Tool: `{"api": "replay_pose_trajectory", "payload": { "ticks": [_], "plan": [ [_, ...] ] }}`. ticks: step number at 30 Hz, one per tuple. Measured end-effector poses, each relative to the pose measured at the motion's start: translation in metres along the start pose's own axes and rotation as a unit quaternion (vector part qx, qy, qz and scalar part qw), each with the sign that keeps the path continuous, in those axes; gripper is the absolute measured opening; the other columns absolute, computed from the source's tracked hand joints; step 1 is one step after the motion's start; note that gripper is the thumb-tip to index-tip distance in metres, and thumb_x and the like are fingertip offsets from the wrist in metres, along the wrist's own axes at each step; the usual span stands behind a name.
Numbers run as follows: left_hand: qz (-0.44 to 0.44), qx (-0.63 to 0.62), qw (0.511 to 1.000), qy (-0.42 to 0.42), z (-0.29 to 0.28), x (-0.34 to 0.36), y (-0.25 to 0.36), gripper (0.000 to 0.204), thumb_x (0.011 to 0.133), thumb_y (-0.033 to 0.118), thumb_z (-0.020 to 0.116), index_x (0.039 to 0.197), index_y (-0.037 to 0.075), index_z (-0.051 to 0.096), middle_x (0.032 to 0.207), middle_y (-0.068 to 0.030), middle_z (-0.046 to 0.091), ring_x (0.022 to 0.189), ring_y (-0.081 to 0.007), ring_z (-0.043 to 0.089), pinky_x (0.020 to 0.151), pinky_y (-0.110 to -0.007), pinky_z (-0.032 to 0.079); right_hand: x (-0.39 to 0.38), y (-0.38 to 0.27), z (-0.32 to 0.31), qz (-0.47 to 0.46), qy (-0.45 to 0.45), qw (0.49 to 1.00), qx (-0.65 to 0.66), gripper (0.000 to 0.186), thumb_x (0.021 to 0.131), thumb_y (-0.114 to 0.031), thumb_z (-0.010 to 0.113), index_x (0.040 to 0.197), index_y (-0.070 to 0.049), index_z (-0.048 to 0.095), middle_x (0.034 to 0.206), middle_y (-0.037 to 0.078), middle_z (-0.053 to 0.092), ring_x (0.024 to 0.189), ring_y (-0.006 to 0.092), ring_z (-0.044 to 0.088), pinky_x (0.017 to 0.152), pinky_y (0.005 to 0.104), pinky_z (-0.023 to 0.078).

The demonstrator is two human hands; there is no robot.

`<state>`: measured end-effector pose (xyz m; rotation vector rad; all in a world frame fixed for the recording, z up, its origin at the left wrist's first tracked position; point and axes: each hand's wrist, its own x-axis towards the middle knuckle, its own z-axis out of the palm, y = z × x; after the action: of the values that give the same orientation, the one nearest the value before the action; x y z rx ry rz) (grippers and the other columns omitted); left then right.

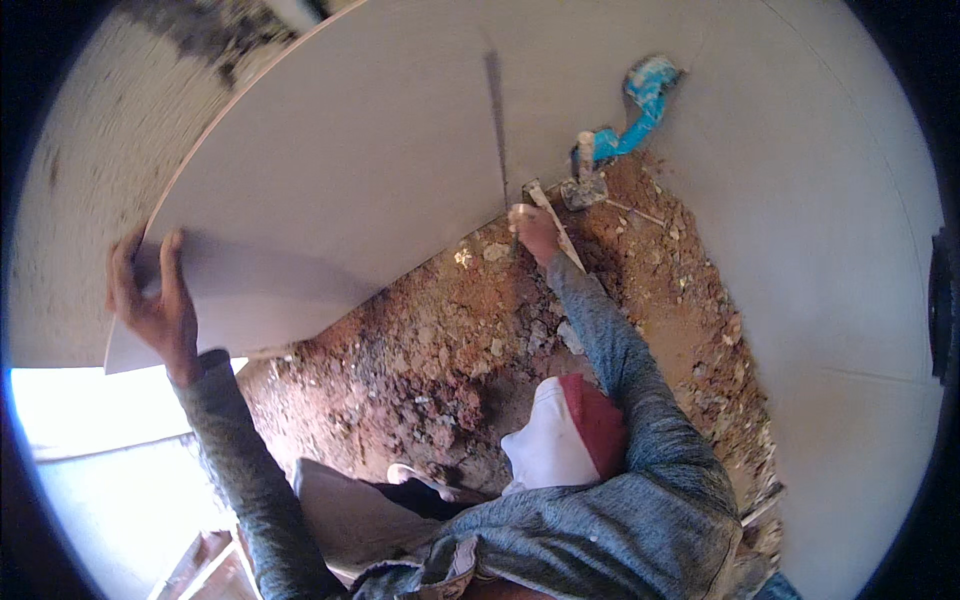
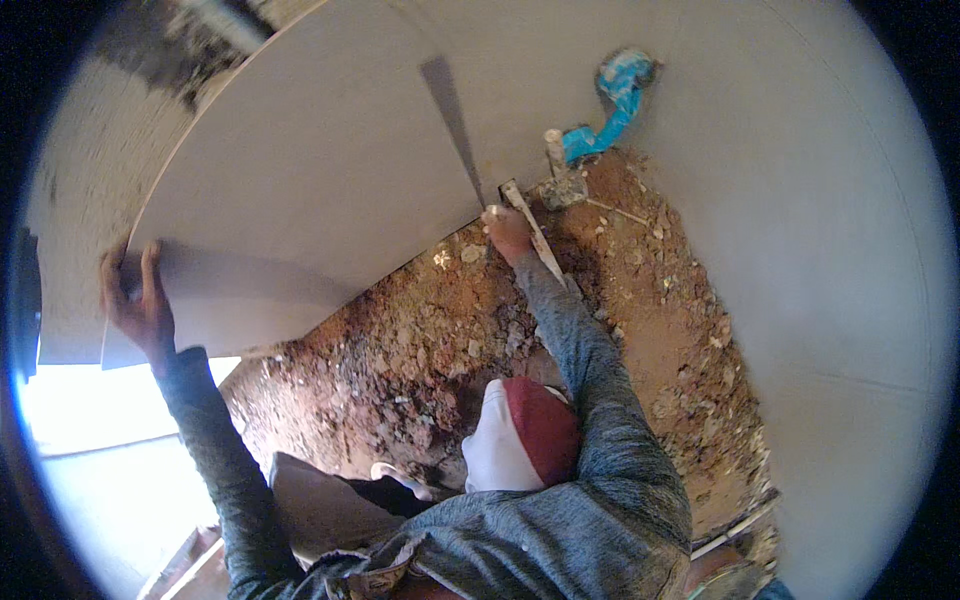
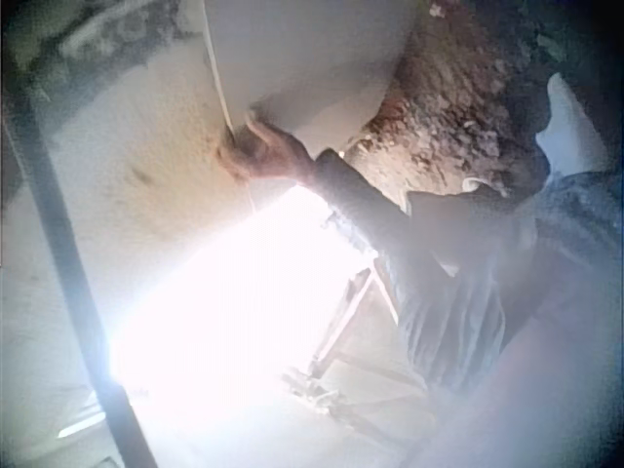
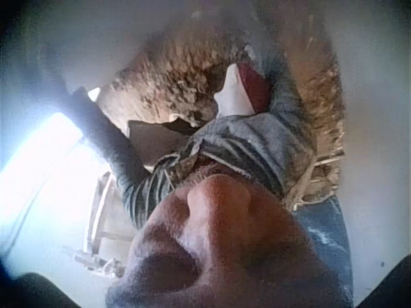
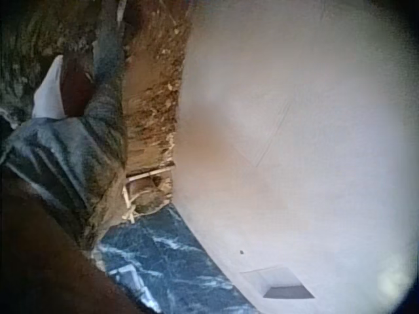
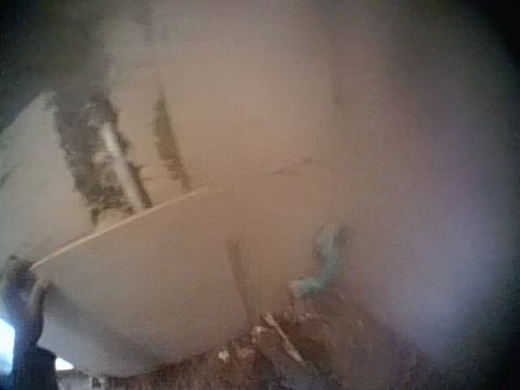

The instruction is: The person picks up a large tile from a stack, carries it into a small room, and holds it against the wall near plumbing pipes while using a marker to draw a cutting line on the tile surface.

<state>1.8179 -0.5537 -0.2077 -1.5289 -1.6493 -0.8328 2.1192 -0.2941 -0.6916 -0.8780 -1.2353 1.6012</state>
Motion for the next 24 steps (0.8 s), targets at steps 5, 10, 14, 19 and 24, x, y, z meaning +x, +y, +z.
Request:
{"api": "replay_pose_trajectory", "payload": {
  "ticks": [5,10,14,19,24],
  "plan": [
    [-0.014,-0.005,1.000,0.001,-0.007,-0.006,-0.010,0.031,0.085,0.011,0.077,0.112,0.000,0.066,0.103,-0.0086,0.065,0.091,-0.0197,0.062,0.082,-0.034,0.051,0.004,-0.005,0.032,-0.016,0.047,0.992,-0.118,0.018,0.092,-0.015,0.063,0.081,-0.001,0.064,0.067,-0.001,0.056,0.060,0.0091,0.054,0.057,0.0291,0.043],
    [-0.078,-0.012,0.997,-0.006,-0.002,-0.005,0.005,0.031,0.089,0.012,0.074,0.115,0.000,0.064,0.104,-0.0073,0.064,0.098,-0.0178,0.060,0.086,-0.032,0.050,0.009,0.014,0.036,-0.054,0.146,0.957,-0.244,0.024,0.089,-0.021,0.066,0.081,0.002,0.064,0.070,0.015,0.065,0.064,0.0227,0.062,0.060,0.0378,0.046],
    [-0.153,-0.011,0.988,-0.017,-0.012,-0.009,0.005,0.031,0.091,0.015,0.072,0.117,0.001,0.063,0.109,-0.0079,0.064,0.102,-0.0184,0.061,0.089,-0.033,0.051,0.008,0.004,0.040,-0.048,0.132,0.962,-0.236,0.023,0.088,-0.023,0.068,0.093,0.000,0.070,0.078,0.020,0.067,0.069,0.0312,0.064,0.064,0.0413,0.047],
    [-0.143,-0.049,0.988,-0.015,-0.003,-0.009,0.003,0.032,0.091,0.018,0.072,0.116,0.000,0.062,0.111,-0.0091,0.064,0.100,-0.0187,0.063,0.087,-0.034,0.053,0.017,0.018,0.030,-0.068,0.152,0.955,-0.245,0.025,0.087,-0.025,0.069,0.097,-0.002,0.071,0.081,0.021,0.067,0.072,0.0334,0.065,0.068,0.0409,0.048],
    [-0.163,-0.013,0.986,-0.014,-0.013,-0.006,0.008,0.034,0.090,0.021,0.073,0.115,0.000,0.062,0.110,-0.0093,0.065,0.099,-0.0184,0.063,0.086,-0.034,0.053,0.014,0.019,0.033,-0.067,0.124,0.967,-0.214,0.026,0.087,-0.025,0.070,0.097,-0.001,0.071,0.082,0.021,0.068,0.075,0.0327,0.067,0.069,0.0415,0.049]
  ]
}}
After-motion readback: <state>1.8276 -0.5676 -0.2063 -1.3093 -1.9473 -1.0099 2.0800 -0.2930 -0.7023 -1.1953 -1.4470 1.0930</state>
